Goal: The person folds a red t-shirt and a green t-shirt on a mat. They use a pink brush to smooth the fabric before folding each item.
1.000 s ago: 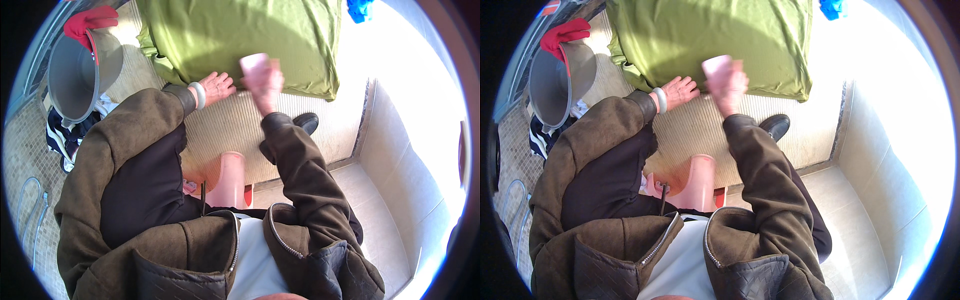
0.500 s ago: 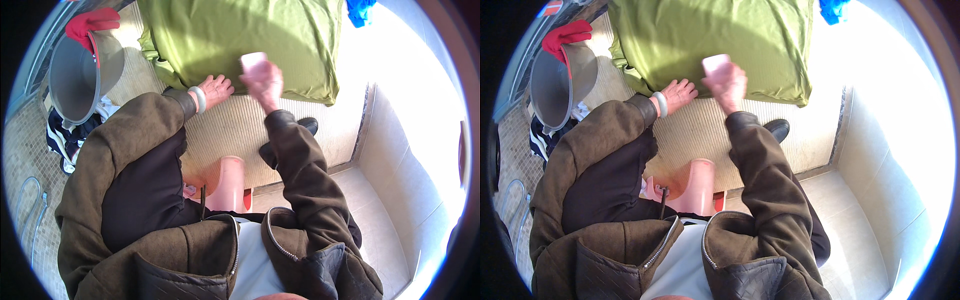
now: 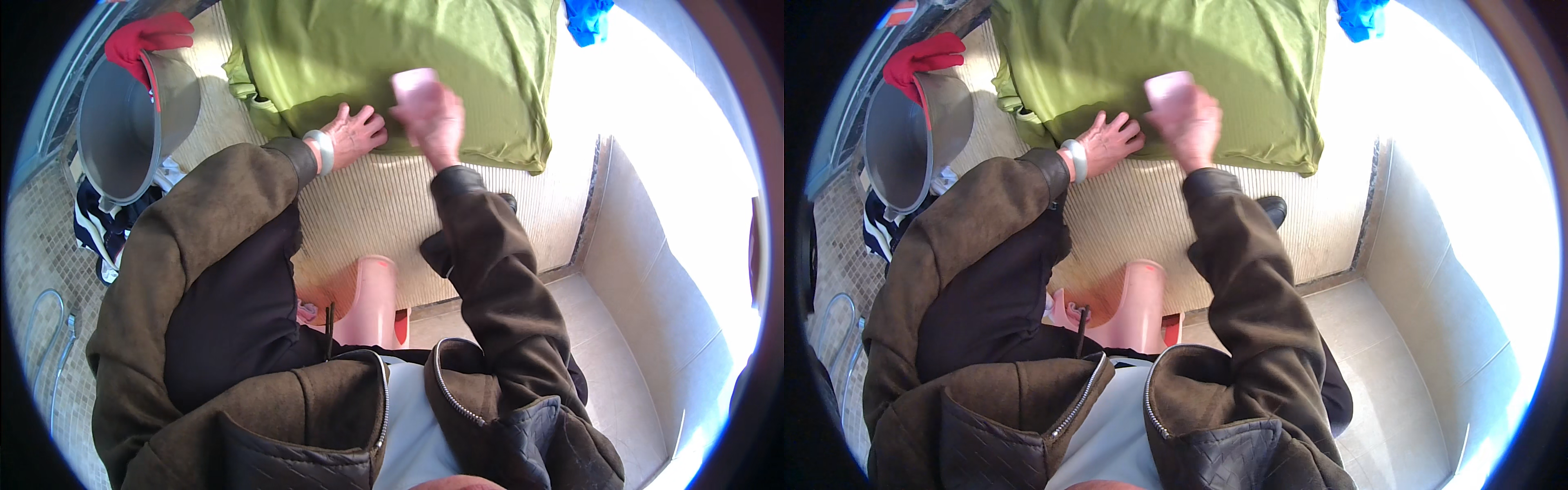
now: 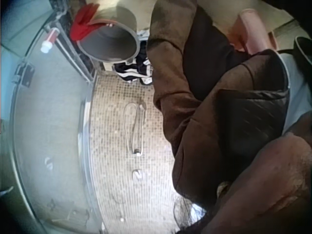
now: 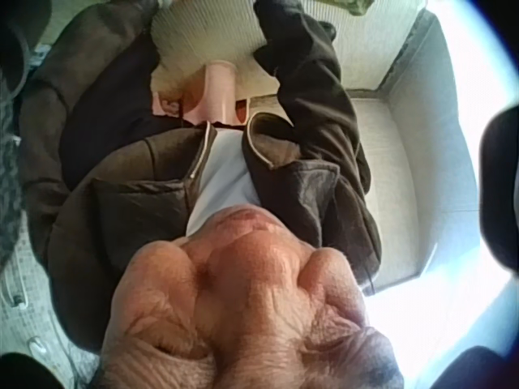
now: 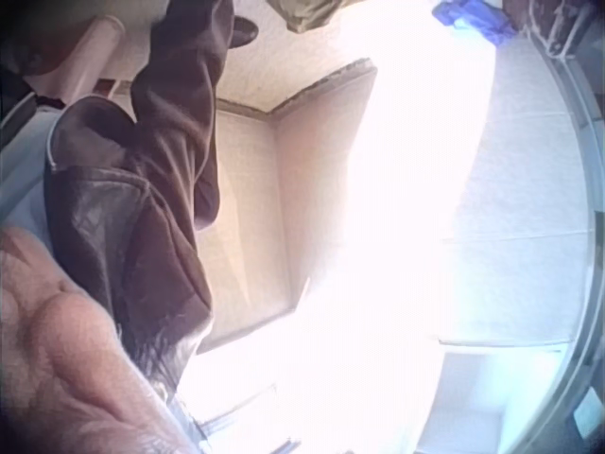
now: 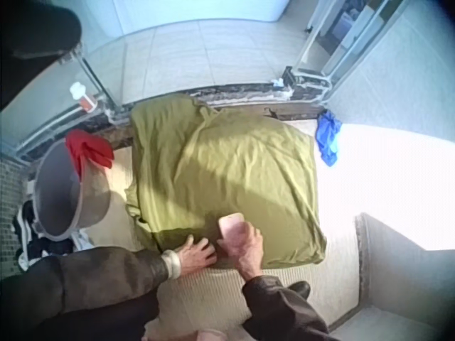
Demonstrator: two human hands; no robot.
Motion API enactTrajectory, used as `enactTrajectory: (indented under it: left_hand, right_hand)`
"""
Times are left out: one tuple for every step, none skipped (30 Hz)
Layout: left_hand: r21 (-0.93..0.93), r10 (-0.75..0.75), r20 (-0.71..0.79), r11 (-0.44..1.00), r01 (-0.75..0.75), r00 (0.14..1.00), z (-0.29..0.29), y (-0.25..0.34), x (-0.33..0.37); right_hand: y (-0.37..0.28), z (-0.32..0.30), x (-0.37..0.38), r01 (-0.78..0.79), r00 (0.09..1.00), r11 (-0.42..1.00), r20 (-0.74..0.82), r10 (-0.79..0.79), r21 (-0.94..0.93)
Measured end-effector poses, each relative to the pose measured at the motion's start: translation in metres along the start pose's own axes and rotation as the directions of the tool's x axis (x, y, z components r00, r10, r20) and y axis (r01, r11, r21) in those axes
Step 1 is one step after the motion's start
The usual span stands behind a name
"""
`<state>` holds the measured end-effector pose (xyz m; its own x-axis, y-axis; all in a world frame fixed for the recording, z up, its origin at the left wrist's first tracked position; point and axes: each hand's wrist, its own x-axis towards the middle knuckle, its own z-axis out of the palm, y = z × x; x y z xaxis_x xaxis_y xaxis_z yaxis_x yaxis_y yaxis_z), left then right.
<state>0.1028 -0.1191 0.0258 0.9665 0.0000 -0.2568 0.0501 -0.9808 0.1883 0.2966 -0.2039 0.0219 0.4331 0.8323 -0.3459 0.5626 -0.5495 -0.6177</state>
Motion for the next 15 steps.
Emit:
enactTrajectory:
  left_hand:
    - [0.005,0.010,0.000,1.000,-0.010,1.000,0.002,0.000,0.000]
    - [0.007,0.017,0.001,1.000,-0.017,1.000,0.005,-0.001,0.000]
    - [0.056,0.051,0.006,0.997,-0.052,0.999,0.006,-0.001,-0.001]
    - [0.075,0.053,0.021,0.996,-0.055,0.998,0.005,-0.001,-0.002]
    - [0.093,0.051,0.033,0.994,-0.054,0.998,0.003,-0.001,-0.004]
    - [0.110,0.037,0.052,0.993,-0.042,0.998,0.002,0.000,-0.009]
    - [0.064,-0.003,0.099,0.998,-0.003,0.995,0.001,-0.001,-0.014]
    - [-0.021,-0.019,0.080,1.000,0.020,0.997,-0.001,-0.001,-0.015]
    - [-0.103,-0.010,0.039,0.995,0.014,0.999,-0.007,-0.003,-0.004]
    - [-0.185,-0.006,0.004,0.983,0.007,1.000,-0.012,-0.006,0.007]
    - [-0.289,-0.075,0.065,0.953,0.090,0.995,-0.017,-0.006,0.007]
    - [-0.284,-0.130,-0.002,0.951,0.125,0.991,-0.013,-0.009,0.005]
    - [-0.279,-0.193,-0.063,0.946,0.168,0.979,-0.006,-0.013,-0.001]
    - [-0.279,-0.246,-0.126,0.938,0.203,0.961,0.000,-0.016,-0.003]
    - [-0.316,-0.252,-0.002,0.918,0.238,0.968,-0.010,-0.020,0.013]
  right_hand:
    - [-0.017,0.018,-0.006,0.002,0.992,0.998,-0.125,-0.011,-0.067]
    - [-0.028,0.029,-0.010,-0.004,0.969,0.991,-0.244,-0.029,-0.134]
    - [-0.021,0.019,-0.007,0.009,0.965,0.993,-0.259,-0.038,-0.114]
    - [-0.002,0.006,-0.001,-0.040,0.967,0.984,-0.254,-0.006,-0.173]
    - [0.023,-0.011,0.006,-0.066,0.948,0.991,-0.317,0.024,-0.120]
    - [0.036,-0.028,0.009,-0.124,0.918,0.976,-0.394,0.044,-0.179]
    - [0.038,-0.050,0.016,-0.337,0.876,0.941,-0.352,0.329,0.038]
    - [0.050,-0.074,0.019,-0.380,0.858,0.920,-0.409,0.311,-0.098]
    - [0.093,-0.095,0.021,-0.451,0.811,0.888,-0.458,0.365,-0.092]
    - [0.137,-0.115,0.020,-0.520,0.758,0.850,-0.501,0.418,-0.077]
    - [0.129,-0.109,0.020,-0.461,0.780,0.887,-0.474,0.408,0.004]
    - [0.109,-0.097,0.021,-0.395,0.803,0.914,-0.449,0.391,0.088]
    - [0.073,-0.071,0.019,-0.311,0.862,0.950,-0.433,0.264,-0.040]
    - [0.037,-0.048,0.015,-0.221,0.900,0.960,-0.415,0.134,-0.170]
    - [0.044,-0.033,0.019,-0.004,0.981,0.990,-0.192,-0.023,-0.139]
